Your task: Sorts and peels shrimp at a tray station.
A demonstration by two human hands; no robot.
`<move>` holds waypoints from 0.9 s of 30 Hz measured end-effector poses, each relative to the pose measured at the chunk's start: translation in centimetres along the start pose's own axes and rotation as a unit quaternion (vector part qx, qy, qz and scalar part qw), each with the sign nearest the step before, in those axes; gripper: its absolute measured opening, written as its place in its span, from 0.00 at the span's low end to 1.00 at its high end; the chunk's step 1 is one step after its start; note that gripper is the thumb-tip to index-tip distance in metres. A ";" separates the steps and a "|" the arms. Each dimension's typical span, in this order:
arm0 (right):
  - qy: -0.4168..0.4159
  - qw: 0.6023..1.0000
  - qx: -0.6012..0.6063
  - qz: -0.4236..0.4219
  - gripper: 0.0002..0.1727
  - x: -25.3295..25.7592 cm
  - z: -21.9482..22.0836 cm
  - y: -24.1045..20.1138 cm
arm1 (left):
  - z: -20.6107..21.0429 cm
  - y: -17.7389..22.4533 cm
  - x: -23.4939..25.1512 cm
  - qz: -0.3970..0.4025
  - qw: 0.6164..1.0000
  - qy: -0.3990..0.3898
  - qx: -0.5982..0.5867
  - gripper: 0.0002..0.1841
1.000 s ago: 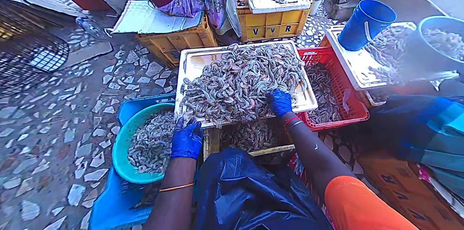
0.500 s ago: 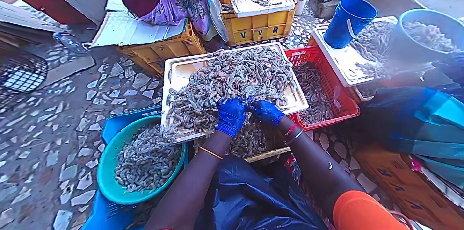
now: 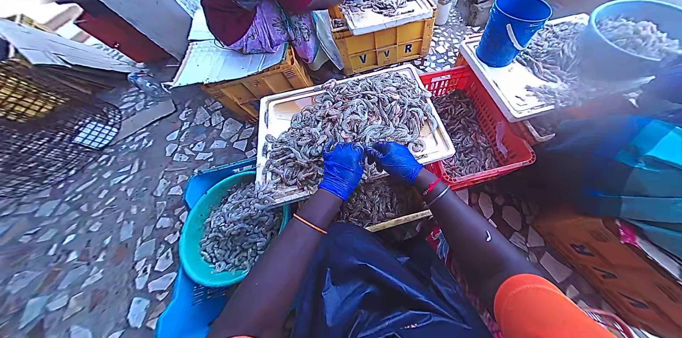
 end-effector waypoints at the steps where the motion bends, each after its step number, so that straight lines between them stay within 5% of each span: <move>1: 0.016 1.000 -0.010 -0.021 0.21 -0.2 0.1 -0.1 | -0.4 0.0 -0.1 -0.045 0.997 -0.034 -0.059 0.13; 4: 0.049 0.996 -0.035 -0.070 0.19 -0.7 0.1 -0.2 | -0.7 -1.1 -0.4 -0.178 0.948 -0.052 -0.258 0.15; 8: 0.050 0.996 0.056 -0.053 0.18 -1.1 0.2 0.0 | -0.7 -4.0 -1.4 -0.243 0.904 0.029 -0.351 0.16; 13: 0.028 0.985 0.162 -0.044 0.19 -1.2 0.1 -0.3 | -1.4 -2.9 -2.0 -0.066 0.925 -0.053 -0.371 0.22; 16: 0.024 0.972 0.230 -0.045 0.16 -1.0 0.5 -0.6 | -0.8 -1.3 -1.1 -0.085 0.948 -0.071 -0.297 0.14; 19: 0.026 0.938 0.341 -0.060 0.16 -1.4 -0.1 -0.8 | 0.7 -2.4 -0.4 -0.131 0.964 -0.081 -0.217 0.15; 23: -0.025 0.998 -0.059 -0.019 0.22 -0.3 -0.3 1.7 | 2.0 -4.5 -1.0 -0.174 0.903 -0.041 -0.392 0.13; 27: 0.021 0.986 -0.126 -0.104 0.20 0.5 2.2 0.4 | 2.4 -2.3 -1.2 -0.209 0.831 -0.026 -0.515 0.14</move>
Point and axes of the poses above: each hand's wrist, its own x-axis towards the middle knuckle, its own z-axis out of the palm, y = z × x, the point moved 3 cm from there along x, towards the middle knuckle, and after that the axes turned 1 degree about x, right-handed, at the moved point
